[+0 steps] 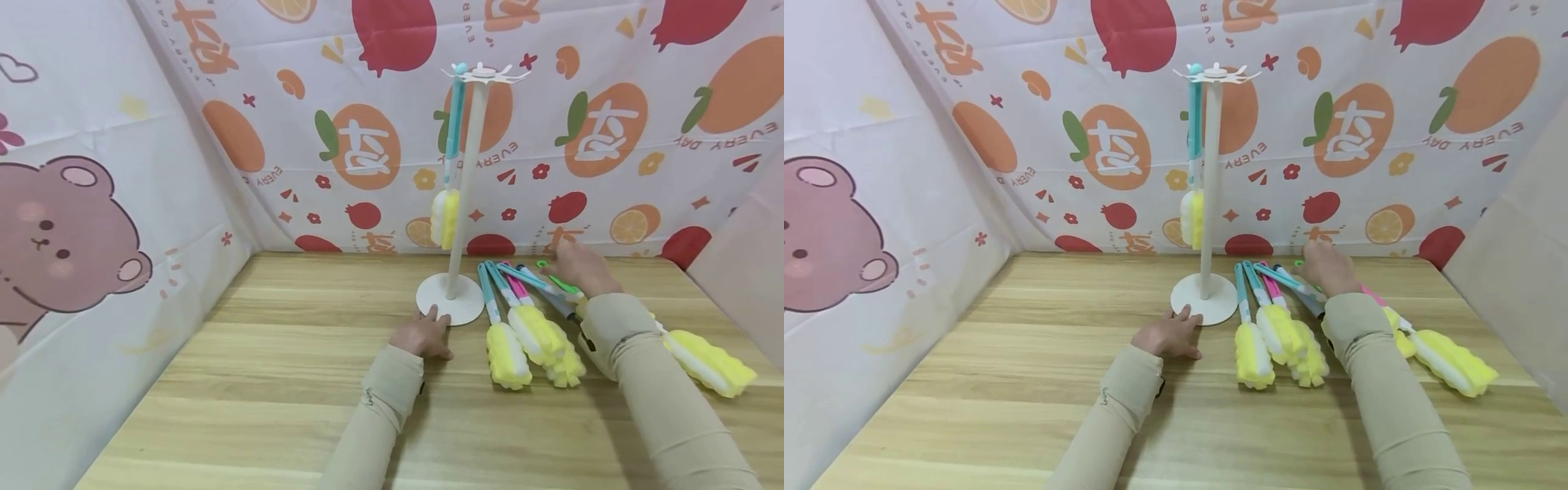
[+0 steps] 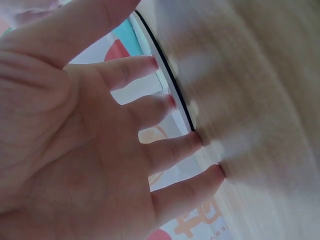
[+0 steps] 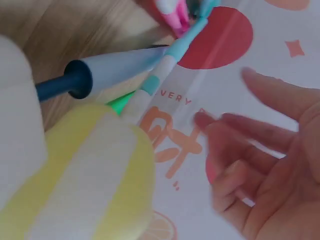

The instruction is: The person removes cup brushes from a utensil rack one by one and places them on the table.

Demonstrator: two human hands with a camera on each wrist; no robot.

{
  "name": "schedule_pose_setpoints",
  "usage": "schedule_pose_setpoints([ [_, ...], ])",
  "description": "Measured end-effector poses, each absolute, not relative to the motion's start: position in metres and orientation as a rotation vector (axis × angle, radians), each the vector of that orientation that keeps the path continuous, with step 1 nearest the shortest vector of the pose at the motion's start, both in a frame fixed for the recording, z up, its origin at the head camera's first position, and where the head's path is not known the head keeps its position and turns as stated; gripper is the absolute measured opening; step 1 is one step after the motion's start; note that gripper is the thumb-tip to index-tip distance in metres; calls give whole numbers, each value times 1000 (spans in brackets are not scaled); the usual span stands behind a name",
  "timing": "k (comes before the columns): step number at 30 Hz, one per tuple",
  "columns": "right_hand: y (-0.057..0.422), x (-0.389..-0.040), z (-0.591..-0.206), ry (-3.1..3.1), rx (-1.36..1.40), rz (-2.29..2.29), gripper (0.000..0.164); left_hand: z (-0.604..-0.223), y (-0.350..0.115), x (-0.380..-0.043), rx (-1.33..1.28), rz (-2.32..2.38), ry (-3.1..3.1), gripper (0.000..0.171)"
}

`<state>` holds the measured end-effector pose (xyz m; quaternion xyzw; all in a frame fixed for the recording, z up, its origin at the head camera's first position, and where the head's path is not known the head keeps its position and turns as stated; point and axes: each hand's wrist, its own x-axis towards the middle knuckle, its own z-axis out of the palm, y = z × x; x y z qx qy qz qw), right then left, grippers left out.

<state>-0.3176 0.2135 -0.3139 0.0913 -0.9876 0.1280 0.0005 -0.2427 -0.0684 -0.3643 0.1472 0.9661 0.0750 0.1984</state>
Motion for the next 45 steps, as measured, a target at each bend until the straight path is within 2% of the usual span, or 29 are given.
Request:
schedule_pose_setpoints([
  [10, 208, -322, -315, -2840, 334, 578, 22, -365, -69, -243, 415, 187, 2707, 71],
  [33, 199, -322, -305, -2704, 219, 935, 25, -364, -68, -243, 419, 180, 2702, 70],
  [45, 190, -321, -290, -2625, 269, 1093, 24, -364, -68, -243, 410, 177, 2701, 70],
])
